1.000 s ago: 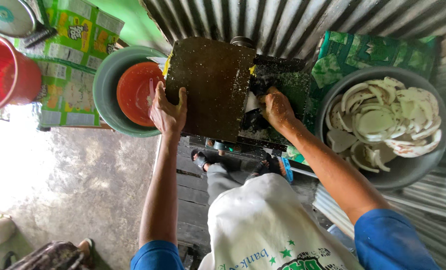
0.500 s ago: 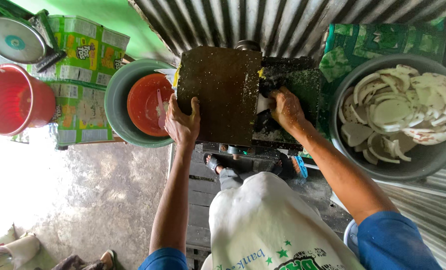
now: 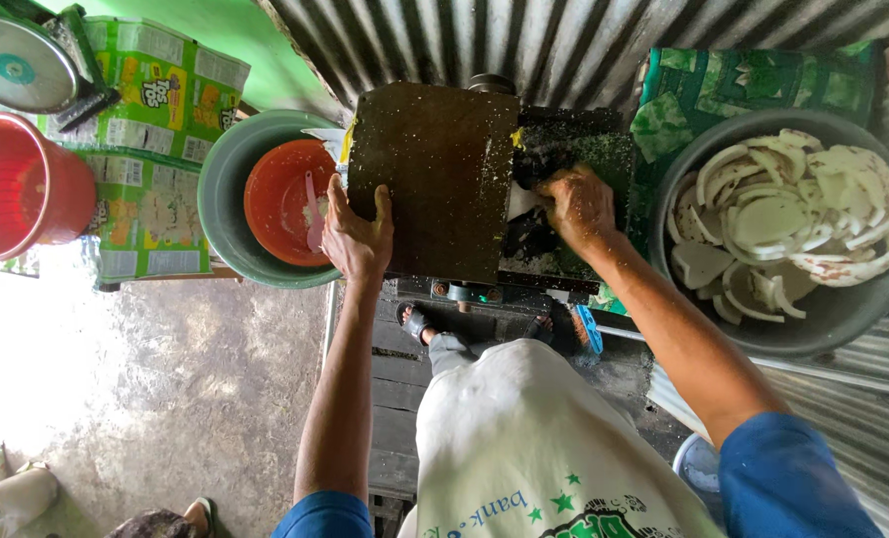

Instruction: The person pours freshly grated coconut from a plastic sack into a red bowl, then feeds halved coconut pieces one at a time into a manual rotary grater, holding the machine steady while the grated coconut collects in a bowl and moving finished shells aside.

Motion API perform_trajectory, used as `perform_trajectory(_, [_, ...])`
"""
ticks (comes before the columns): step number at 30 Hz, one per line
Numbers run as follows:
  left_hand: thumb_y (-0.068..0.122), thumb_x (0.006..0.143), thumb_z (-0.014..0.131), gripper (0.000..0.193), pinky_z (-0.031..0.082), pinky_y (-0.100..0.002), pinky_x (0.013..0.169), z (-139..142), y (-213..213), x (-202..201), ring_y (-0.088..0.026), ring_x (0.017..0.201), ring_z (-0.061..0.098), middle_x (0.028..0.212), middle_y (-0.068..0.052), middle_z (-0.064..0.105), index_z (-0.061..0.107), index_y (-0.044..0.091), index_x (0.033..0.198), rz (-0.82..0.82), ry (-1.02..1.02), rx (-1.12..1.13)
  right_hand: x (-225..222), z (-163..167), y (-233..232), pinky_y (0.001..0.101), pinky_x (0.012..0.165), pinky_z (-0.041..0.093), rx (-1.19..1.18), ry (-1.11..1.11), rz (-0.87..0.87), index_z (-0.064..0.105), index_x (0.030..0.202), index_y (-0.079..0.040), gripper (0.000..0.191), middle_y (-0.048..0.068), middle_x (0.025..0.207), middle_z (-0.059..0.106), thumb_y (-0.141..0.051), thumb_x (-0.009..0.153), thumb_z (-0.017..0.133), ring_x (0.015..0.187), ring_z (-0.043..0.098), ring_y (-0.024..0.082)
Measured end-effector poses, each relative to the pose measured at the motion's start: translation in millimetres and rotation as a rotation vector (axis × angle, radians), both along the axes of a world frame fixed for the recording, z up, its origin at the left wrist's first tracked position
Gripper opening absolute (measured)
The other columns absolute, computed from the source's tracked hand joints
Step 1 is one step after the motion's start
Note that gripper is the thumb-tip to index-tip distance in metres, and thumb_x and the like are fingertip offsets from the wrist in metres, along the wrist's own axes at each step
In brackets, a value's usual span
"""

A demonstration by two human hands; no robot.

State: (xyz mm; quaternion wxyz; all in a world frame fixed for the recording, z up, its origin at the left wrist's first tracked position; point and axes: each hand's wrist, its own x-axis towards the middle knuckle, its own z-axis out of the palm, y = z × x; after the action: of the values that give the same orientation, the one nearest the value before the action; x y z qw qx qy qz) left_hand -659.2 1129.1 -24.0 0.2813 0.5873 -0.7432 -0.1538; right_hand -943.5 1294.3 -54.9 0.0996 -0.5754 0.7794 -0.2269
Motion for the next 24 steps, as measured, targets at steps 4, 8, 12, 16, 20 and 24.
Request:
perform_trajectory(4, [0.049, 0.092, 0.072, 0.074, 0.054, -0.052, 0.093, -3, -2, 1, -0.045, 0.110, 0.069, 0.128, -0.028, 0.069, 0.053, 0.000, 0.145, -0.012, 0.002, -0.008, -7, 4, -2, 0.0456, 0.084, 0.054, 0.031, 0.023, -0.005, 0.083, 0.099, -0.015, 0.021, 0.010, 0.098, 0.078, -0.010, 0.079, 0.079, 0.098, 0.067, 0.034])
perform_trajectory(8, [0.051, 0.093, 0.070, 0.075, 0.054, -0.052, 0.093, -7, -5, 1, -0.045, 0.111, 0.069, 0.129, -0.029, 0.067, 0.052, 0.001, 0.146, -0.011, -0.025, 0.012, -8, 1, -3, 0.0433, 0.095, 0.054, 0.012, 0.044, 0.009, 0.085, 0.102, -0.022, 0.027, 0.009, 0.094, 0.078, -0.007, 0.082, 0.074, 0.091, 0.068, 0.029])
perform_trajectory(12, [0.052, 0.095, 0.069, 0.075, 0.055, -0.052, 0.094, -9, -6, 1, -0.045, 0.112, 0.069, 0.130, -0.029, 0.067, 0.050, 0.000, 0.147, -0.029, -0.026, -0.006, -7, -3, -4, 0.0426, 0.084, 0.055, 0.070, 0.016, -0.027, 0.085, 0.105, -0.023, 0.030, 0.011, 0.093, 0.077, -0.005, 0.084, 0.072, 0.090, 0.067, 0.030])
perform_trajectory(16, [0.051, 0.095, 0.069, 0.074, 0.055, -0.052, 0.093, -9, -4, 1, -0.045, 0.111, 0.070, 0.129, -0.029, 0.068, 0.051, 0.000, 0.146, -0.033, -0.002, -0.021, -5, -3, -6, 0.0474, 0.081, 0.052, 0.081, 0.049, -0.023, 0.084, 0.103, -0.020, 0.021, 0.014, 0.088, 0.076, -0.015, 0.083, 0.079, 0.088, 0.065, 0.034])
perform_trajectory(20, [0.050, 0.094, 0.070, 0.074, 0.055, -0.051, 0.093, -7, -4, 0, -0.045, 0.110, 0.070, 0.128, -0.029, 0.069, 0.051, -0.001, 0.145, -0.035, -0.006, -0.049, -3, -2, -10, 0.0447, 0.087, 0.052, 0.072, 0.046, -0.006, 0.085, 0.101, -0.022, 0.024, 0.011, 0.091, 0.077, -0.012, 0.082, 0.076, 0.091, 0.067, 0.033])
perform_trajectory(24, [0.050, 0.094, 0.071, 0.074, 0.055, -0.052, 0.092, -5, -6, -1, -0.045, 0.109, 0.070, 0.127, -0.029, 0.069, 0.052, -0.002, 0.145, -0.024, -0.024, -0.021, 1, -3, -11, 0.0453, 0.088, 0.049, 0.083, 0.047, -0.008, 0.084, 0.097, -0.019, 0.016, 0.012, 0.089, 0.076, -0.018, 0.082, 0.078, 0.091, 0.066, 0.033])
